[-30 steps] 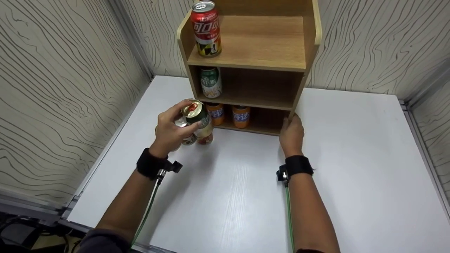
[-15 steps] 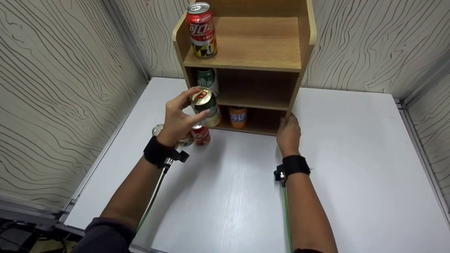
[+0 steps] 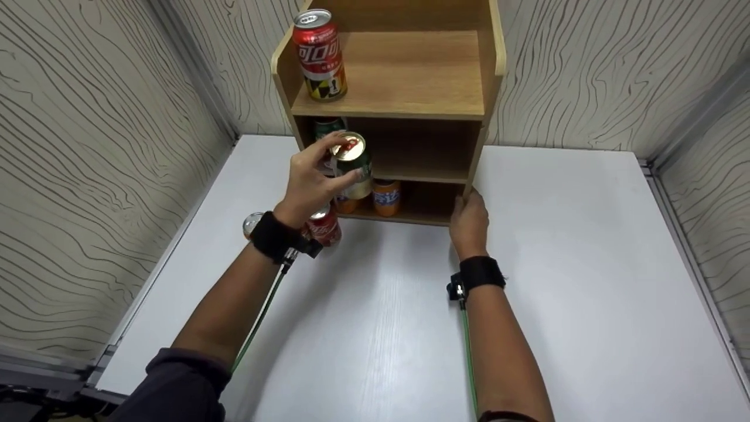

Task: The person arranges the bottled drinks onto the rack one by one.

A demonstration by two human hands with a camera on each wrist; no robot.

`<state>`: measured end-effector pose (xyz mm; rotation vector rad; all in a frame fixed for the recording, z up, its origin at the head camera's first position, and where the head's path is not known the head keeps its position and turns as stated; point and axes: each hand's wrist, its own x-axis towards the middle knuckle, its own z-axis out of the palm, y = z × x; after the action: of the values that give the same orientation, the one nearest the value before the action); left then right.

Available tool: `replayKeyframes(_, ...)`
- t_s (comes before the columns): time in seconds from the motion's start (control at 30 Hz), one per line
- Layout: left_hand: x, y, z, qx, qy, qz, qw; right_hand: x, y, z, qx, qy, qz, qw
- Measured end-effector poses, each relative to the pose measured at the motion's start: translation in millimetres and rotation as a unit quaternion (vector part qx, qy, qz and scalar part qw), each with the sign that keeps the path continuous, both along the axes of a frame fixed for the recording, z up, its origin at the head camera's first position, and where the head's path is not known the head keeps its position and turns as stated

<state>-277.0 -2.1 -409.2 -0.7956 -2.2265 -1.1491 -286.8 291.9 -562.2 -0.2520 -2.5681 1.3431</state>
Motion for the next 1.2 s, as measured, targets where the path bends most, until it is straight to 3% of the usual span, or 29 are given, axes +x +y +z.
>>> replayKeyframes(0.3, -14.0, 18.3, 1.1, -0.004, -0.008, -0.011, 0.9999, 2.4, 2, 1.9, 0.002, -0.018, 0.006, 0.9998)
replayKeyframes(0.63, -31.2, 30.1, 3.0, -0.016, -0.055, 0.017, 0.9982, 1.6, -1, 0.8, 0.004, -0.011, 0.001, 0.9999)
replayKeyframes(1.2, -54.5, 47.2, -12.0, 0.010, -0.065, 0.020, 0.9977, 0.7, -3, -0.1, -0.004, -0.014, -0.015, 0.9998)
